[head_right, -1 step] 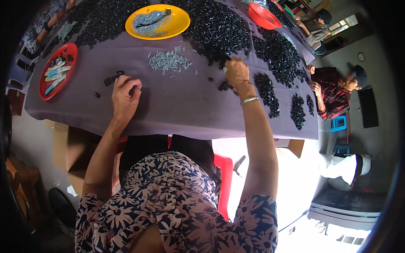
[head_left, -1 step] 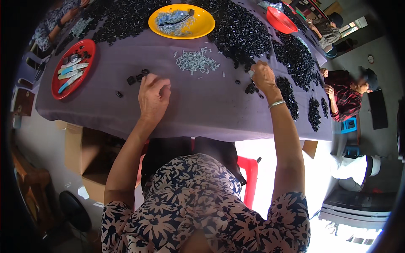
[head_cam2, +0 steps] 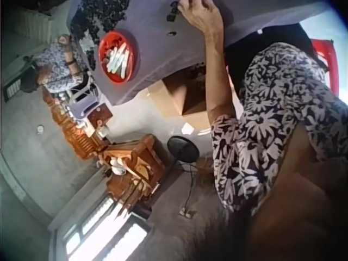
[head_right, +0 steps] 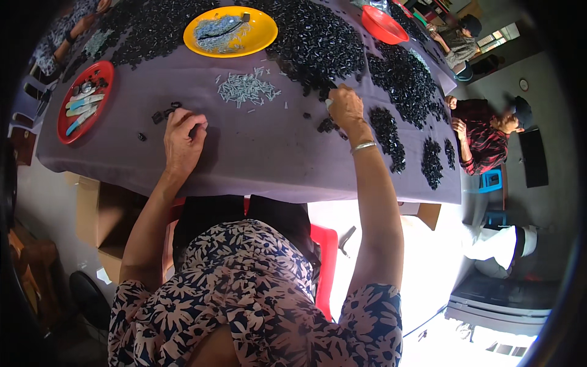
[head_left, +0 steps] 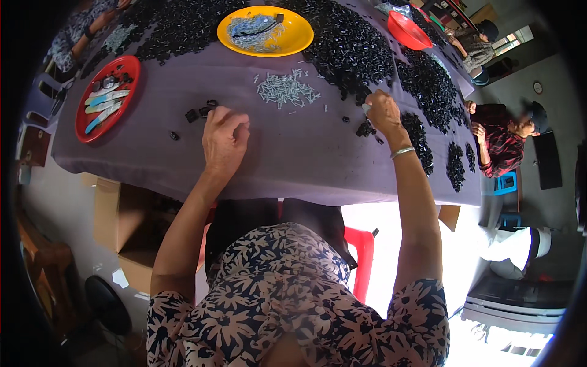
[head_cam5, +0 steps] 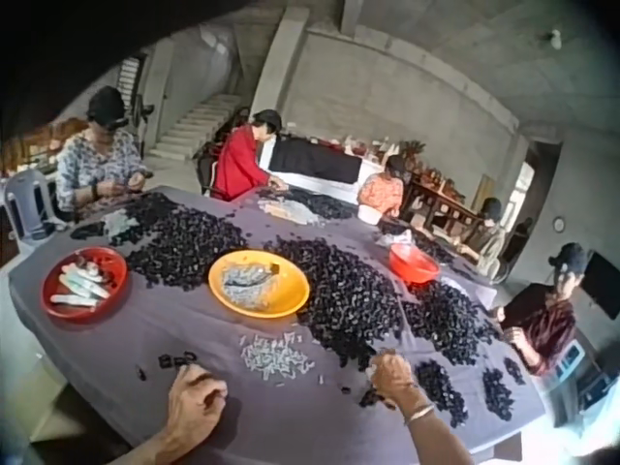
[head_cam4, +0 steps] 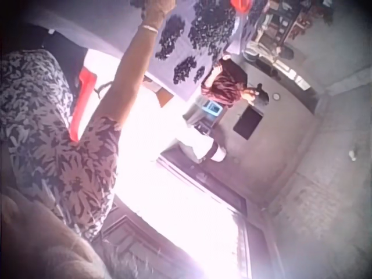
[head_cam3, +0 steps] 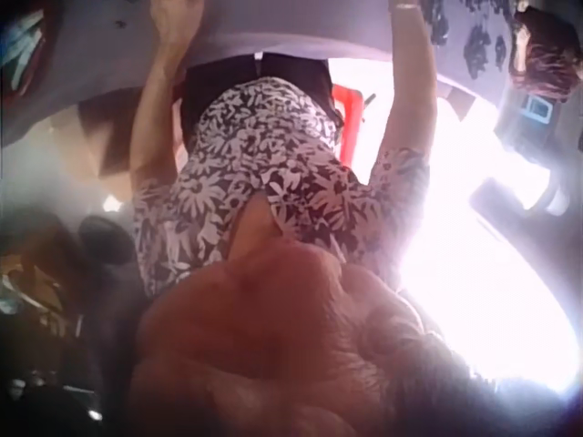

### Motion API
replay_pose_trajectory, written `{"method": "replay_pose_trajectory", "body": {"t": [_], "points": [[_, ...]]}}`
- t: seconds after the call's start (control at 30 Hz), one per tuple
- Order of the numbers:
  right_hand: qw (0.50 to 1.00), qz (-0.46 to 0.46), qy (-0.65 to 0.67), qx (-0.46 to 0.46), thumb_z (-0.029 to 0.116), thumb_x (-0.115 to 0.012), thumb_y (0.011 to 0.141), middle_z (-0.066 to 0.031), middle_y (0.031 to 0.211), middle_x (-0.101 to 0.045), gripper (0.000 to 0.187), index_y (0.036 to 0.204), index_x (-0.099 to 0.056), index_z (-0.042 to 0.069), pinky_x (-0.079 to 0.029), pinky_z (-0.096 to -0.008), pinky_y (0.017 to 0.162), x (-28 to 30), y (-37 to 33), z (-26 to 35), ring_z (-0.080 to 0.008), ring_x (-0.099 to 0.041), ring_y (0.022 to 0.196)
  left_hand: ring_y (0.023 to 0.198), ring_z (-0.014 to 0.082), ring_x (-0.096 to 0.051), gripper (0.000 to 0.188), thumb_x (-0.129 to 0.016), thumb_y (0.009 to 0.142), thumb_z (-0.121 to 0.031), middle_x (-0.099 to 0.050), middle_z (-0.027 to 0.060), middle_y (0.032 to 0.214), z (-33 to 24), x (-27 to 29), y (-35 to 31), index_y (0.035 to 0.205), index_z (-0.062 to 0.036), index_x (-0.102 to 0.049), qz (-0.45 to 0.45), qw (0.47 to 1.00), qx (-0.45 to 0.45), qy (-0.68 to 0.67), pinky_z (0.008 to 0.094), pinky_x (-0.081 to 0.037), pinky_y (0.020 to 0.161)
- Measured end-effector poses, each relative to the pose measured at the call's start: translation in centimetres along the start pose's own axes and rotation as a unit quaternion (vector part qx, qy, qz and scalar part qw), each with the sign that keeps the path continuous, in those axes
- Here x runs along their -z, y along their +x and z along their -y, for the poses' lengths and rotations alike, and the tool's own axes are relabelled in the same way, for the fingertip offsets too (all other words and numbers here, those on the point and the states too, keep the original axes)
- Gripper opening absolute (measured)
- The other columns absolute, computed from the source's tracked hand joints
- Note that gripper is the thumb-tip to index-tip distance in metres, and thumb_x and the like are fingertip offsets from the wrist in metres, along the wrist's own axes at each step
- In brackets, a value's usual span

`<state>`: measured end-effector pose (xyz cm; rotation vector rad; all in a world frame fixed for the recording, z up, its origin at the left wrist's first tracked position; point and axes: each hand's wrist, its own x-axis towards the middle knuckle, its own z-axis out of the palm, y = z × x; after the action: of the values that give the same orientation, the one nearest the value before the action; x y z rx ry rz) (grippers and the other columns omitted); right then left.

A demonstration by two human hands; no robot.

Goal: Assembling small plastic housings by manually inserting metal pins into them at a production table.

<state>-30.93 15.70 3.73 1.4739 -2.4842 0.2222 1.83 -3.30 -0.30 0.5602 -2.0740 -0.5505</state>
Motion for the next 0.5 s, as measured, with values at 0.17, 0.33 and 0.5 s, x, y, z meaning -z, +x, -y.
{"method": "replay_pose_trajectory", "body": {"t": [0.17,0.33,0.5], "points": [[0.998,-0.004,0.058,-0.02,0.004,-0.068,0.072,-0.0119,0.093,-0.064,0.016,0.088,-0.068,0.007,-0.051,-0.0426,0.077,0.1,-0.7,0.7,-0.0345,-0.064,0.086,0.085,0.0256,-0.056,0.018,-0.069,0.074,0.003,-0.057,0.0055,0.09,0.0,-0.1,-0.2,0.089,-0.0071,-0.066,-0.005,1.0,-0.008,-0.019,0.0366,-0.047,0.072],[0.994,-0.031,0.107,-0.006,0.004,-0.068,0.072,-0.0105,0.087,-0.065,0.014,0.085,-0.067,0.008,-0.051,-0.0423,0.072,1.0,-1.2,2.8,-0.0333,-0.065,0.082,0.084,0.0262,-0.057,0.018,-0.07,0.072,0.002,-0.058,0.0053,0.088,-0.5,0.0,-0.2,0.087,-0.0076,-0.066,-0.007,0.999,-0.017,-0.039,0.0372,-0.048,0.071],[0.952,-0.028,0.24,0.188,0.002,-0.066,0.074,-0.0117,0.075,-0.061,0.01,0.085,-0.066,0.003,-0.048,-0.0388,0.06,3.8,-2.3,11.1,-0.0317,-0.062,0.067,0.081,0.0221,-0.06,0.029,-0.073,0.078,-0.001,-0.063,0.0062,0.091,-2.9,0.3,0.0,0.106,-0.0041,-0.065,0.084,0.975,-0.044,-0.201,0.0325,-0.049,0.07]]}}
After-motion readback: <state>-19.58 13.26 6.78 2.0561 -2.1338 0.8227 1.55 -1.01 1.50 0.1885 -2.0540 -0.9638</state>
